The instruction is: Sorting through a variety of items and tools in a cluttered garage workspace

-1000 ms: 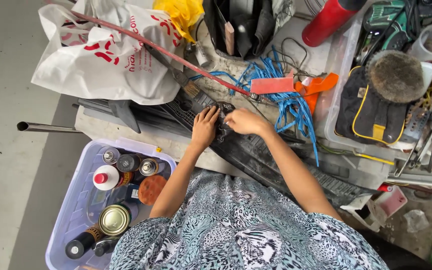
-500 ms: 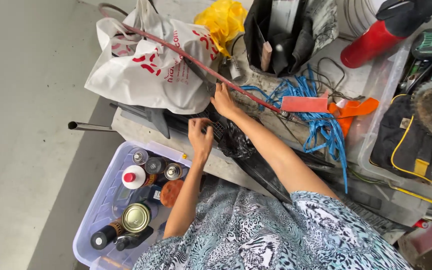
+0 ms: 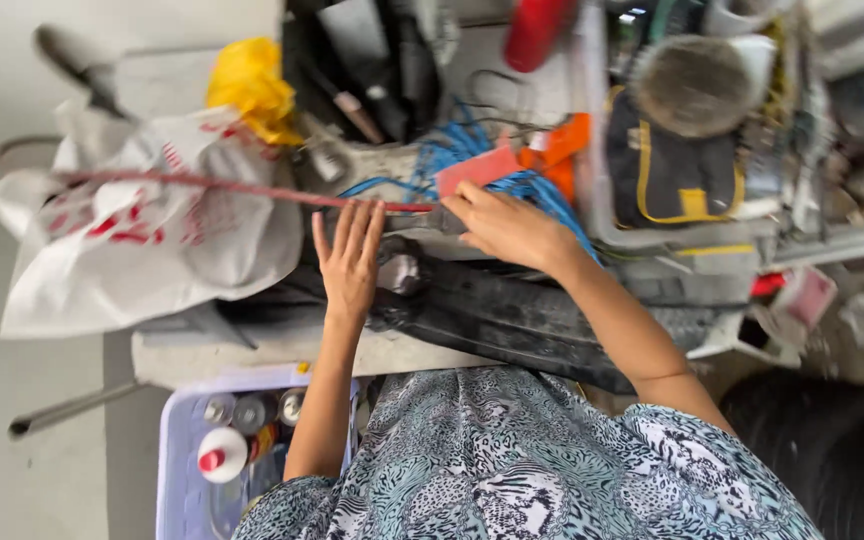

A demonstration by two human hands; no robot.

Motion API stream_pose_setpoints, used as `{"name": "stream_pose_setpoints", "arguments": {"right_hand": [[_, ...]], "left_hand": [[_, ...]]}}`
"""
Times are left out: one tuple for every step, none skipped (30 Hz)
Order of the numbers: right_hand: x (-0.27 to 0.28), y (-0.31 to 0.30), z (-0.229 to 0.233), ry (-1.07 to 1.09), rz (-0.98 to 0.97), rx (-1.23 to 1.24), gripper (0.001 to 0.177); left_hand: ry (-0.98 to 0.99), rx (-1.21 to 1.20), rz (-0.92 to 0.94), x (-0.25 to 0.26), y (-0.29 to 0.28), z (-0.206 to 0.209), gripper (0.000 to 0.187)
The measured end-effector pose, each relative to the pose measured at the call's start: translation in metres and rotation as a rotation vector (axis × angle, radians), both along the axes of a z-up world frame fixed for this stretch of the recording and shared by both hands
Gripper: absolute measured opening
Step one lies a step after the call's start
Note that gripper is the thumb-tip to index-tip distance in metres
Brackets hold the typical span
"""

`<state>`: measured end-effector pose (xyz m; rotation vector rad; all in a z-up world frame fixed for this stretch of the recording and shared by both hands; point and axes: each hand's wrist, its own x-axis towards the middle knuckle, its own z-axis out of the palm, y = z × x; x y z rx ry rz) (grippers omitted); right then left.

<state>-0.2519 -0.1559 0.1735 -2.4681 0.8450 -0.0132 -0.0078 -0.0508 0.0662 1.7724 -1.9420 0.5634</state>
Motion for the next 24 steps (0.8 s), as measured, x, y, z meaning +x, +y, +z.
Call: {"name": "stream_pose_setpoints", "arguments": {"right_hand": [[-0.021,-0.001,0.002,0.004,-0.043,-0.002,0.06],[-0.042,-0.004,0.004,-0.026,-0.085,-0.155,0.059],[-0.062,-0.006,0.006,-0.05,-0.125,-0.309,0.059],[-0.078,-0.001,0.01,-0.04,-0.159,-0.313,0.059],[-0.094,0.005,0.015,-0.159,-0.306,-0.453,0.06],[-0.108,0.009,0.02,-0.278,-0.445,-0.598,0.061],[-0.12,0.014,0.01,-0.267,-0.472,-0.608,0.061],[-0.13,0.019,0.001,-0.463,-0.674,-0.534,0.063],[-0.14,0.024,-0.009,-0.663,-0.872,-0.457,0.065],[-0.151,0.022,-0.031,-0.658,-0.885,-0.467,0.065],[-0.163,0.02,-0.053,-0.88,-0.957,-0.273,0.065],[-0.172,0.019,-0.076,-1.098,-1.013,-0.063,0.065],[-0.185,0.017,-0.077,-1.095,-1.024,-0.067,0.065],[-0.197,0.013,-0.078,-1.162,-1.024,0.027,0.062],[-0.209,0.01,-0.078,-1.228,-1.022,0.122,0.059],[-0.224,0.001,-0.064,-1.227,-1.018,0.12,0.059],[-0.238,-0.008,-0.05,-1.198,-1.04,0.075,0.053],[-0.251,-0.014,-0.037,-1.167,-1.063,0.034,0.049],[-0.275,-0.03,-0.043,-1.165,-1.061,0.037,0.049],[-0.299,-0.049,-0.047,-1.053,-1.093,-0.05,0.04],[-0.323,-0.069,-0.051,-0.94,-1.121,-0.137,0.033],[-0.339,-0.087,-0.063,-0.939,-1.11,-0.13,0.033],[-0.354,-0.106,-0.075,-0.875,-1.156,-0.142,0.031],[-0.368,-0.127,-0.088,-0.811,-1.196,-0.153,0.029]], "left_hand": [[0.004,-0.002,-0.043,-0.015,-0.01,-0.003,0.056],[0.029,0.035,-0.132,-0.031,-0.019,-0.008,0.053],[0.052,0.073,-0.22,-0.048,-0.029,-0.012,0.051],[0.056,0.071,-0.256,-0.069,-0.038,-0.013,0.051],[0.155,0.094,-0.27,-0.09,-0.047,-0.013,0.042],[0.252,0.12,-0.278,-0.111,-0.056,-0.013,0.033],[0.254,0.119,-0.309,-0.136,-0.062,-0.006,0.033],[0.447,0.182,-0.322,-0.159,-0.067,0.0,0.027],[0.639,0.249,-0.332,-0.182,-0.07,0.007,0.022],[0.64,0.251,-0.349,-0.209,-0.073,0.024,0.022],[0.873,0.468,-0.324,-0.234,-0.075,0.04,0.023],[1.098,0.697,-0.286,-0.258,-0.073,0.057,0.024],[1.097,0.705,-0.294,-0.278,-0.075,0.052,0.024],[1.153,0.64,-0.414,-0.298,-0.078,0.047,0.027],[1.205,0.573,-0.534,-0.317,-0.082,0.043,0.033],[1.206,0.569,-0.534,-0.33,-0.084,0.043,0.033],[1.187,0.558,-0.572,-0.342,-0.087,0.044,0.034],[1.167,0.55,-0.607,-0.354,-0.087,0.044,0.035],[1.169,0.549,-0.603,-0.36,-0.086,0.047,0.035],[1.182,0.462,-0.677,-0.367,-0.087,0.05,0.05],[1.191,0.375,-0.75,-0.374,-0.089,0.054,0.068],[1.193,0.368,-0.738,-0.374,-0.086,0.044,0.068],[1.165,0.402,-0.69,-0.374,-0.084,0.035,0.068],[1.138,0.434,-0.639,-0.374,-0.083,0.025,0.068]]}}
